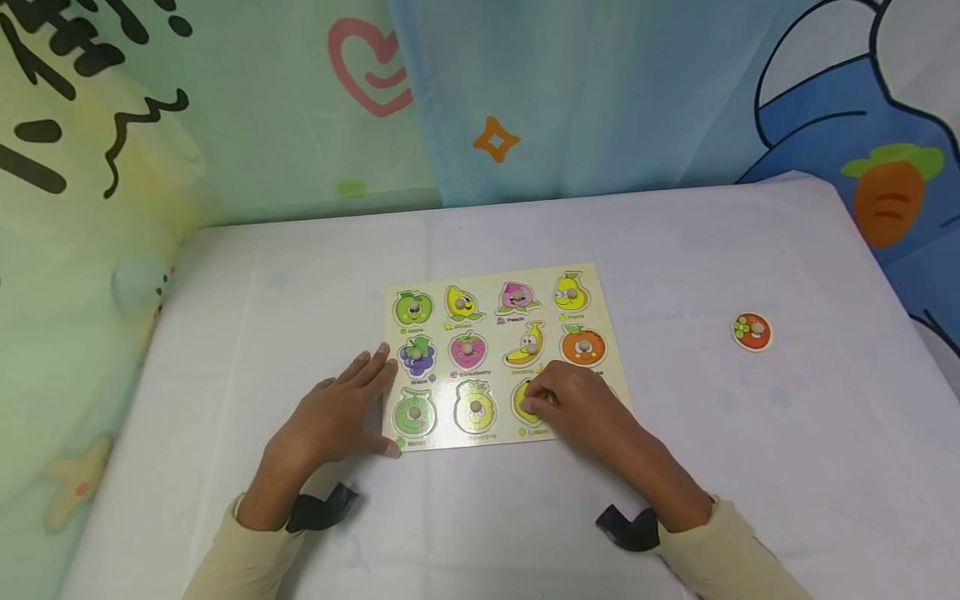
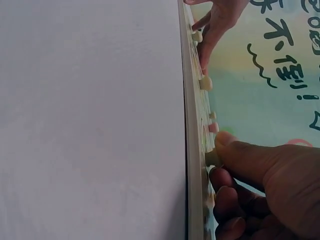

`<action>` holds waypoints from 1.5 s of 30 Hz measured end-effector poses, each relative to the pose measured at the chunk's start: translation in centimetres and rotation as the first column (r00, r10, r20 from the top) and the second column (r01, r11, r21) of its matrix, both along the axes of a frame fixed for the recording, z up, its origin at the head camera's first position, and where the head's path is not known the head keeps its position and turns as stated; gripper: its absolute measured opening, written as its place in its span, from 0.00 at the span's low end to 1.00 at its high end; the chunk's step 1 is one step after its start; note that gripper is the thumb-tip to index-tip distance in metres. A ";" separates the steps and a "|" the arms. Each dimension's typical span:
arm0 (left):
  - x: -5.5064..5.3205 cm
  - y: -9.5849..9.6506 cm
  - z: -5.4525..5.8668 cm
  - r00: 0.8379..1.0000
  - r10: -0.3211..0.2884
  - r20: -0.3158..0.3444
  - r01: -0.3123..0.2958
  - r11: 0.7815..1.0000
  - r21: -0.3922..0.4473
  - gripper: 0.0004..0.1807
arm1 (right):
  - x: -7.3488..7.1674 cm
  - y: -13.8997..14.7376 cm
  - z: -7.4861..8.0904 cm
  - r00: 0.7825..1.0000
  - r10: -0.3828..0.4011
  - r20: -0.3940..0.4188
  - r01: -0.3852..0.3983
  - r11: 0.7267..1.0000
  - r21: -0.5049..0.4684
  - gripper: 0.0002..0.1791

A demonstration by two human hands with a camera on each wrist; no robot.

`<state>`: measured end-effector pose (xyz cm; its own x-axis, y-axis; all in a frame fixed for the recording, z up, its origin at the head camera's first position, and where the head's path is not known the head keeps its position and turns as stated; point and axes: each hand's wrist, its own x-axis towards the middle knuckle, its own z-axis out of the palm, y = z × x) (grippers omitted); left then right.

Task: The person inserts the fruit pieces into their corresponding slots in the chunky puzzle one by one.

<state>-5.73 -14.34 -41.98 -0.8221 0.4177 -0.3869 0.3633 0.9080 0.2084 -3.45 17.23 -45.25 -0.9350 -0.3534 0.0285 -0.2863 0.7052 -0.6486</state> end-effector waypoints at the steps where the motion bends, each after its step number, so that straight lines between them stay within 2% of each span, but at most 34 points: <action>1: 0.0 0.0 0.0 1.000 0.000 0.000 0.000 1.000 0.000 0.62 | 0.0 0.1 0.0 1.000 -0.002 -0.003 0.002 1.000 0.002 0.05; 7: 0.1 0.3 0.2 1.000 0.001 0.008 -0.001 1.000 0.006 0.63 | -0.6 2.2 0.3 0.994 -0.052 -0.101 0.054 0.998 0.012 0.06; 11: 0.1 0.4 0.3 1.000 -0.003 0.013 0.003 1.000 0.016 0.63 | -1.0 4.4 0.8 0.979 -0.136 -0.150 0.146 0.988 0.059 0.09; 15: 0.1 0.5 0.3 1.000 -0.005 0.022 0.005 1.000 0.013 0.63 | -1.3 6.9 1.5 0.959 -0.233 -0.160 0.252 0.962 0.106 0.13; 18: 0.0 0.6 0.3 1.000 -0.002 0.031 0.002 1.000 -0.001 0.64 | -1.5 9.1 1.7 0.932 -0.311 -0.185 0.334 0.935 0.115 0.14; 24: 0.0 0.4 0.4 1.000 0.001 0.027 -0.001 1.000 0.004 0.64 | -1.7 13.9 1.6 0.864 -0.442 -0.242 0.476 0.873 0.102 0.13; 26: 0.1 0.4 0.4 1.000 0.000 0.024 0.000 1.000 0.007 0.63 | -1.6 15.3 1.5 0.851 -0.474 -0.224 0.505 0.857 0.106 0.13; 30: 0.2 0.3 0.5 1.000 0.004 0.026 -0.005 1.000 0.001 0.63 | -1.6 17.1 1.3 0.826 -0.553 -0.106 0.563 0.808 0.174 0.15; 32: 0.2 0.3 0.4 1.000 0.005 0.027 -0.005 1.000 -0.001 0.63 | -1.6 17.7 1.1 0.796 -0.604 -0.041 0.595 0.769 0.233 0.17; 36: 0.3 0.2 0.4 0.999 0.008 0.032 -0.008 1.000 -0.001 0.63 | -1.4 18.2 0.6 0.714 -0.698 0.045 0.651 0.687 0.322 0.21; 38: 0.3 0.2 0.4 0.999 0.009 0.033 -0.009 1.000 0.000 0.63 | -1.3 18.3 0.4 0.691 -0.721 0.057 0.664 0.663 0.346 0.21; 39: 0.3 0.2 0.4 0.999 0.009 0.033 -0.009 1.000 0.001 0.63 | -1.2 18.4 0.3 0.683 -0.728 0.064 0.668 0.657 0.350 0.21; 41: 0.4 0.2 0.4 0.999 0.010 0.031 -0.010 1.000 0.005 0.63 | -1.1 18.5 0.2 0.683 -0.728 0.064 0.666 0.656 0.355 0.20; 45: 0.5 0.2 0.5 0.999 0.012 0.031 -0.012 1.000 0.013 0.63 | -1.1 18.4 0.2 0.690 -0.721 0.069 0.656 0.662 0.362 0.19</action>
<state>-5.25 -14.14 -41.49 -0.8148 0.4132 -0.4067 0.3454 0.9094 0.2318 -4.58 35.59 -45.09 -0.8856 0.4339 -0.1656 0.4637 0.8061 -0.3676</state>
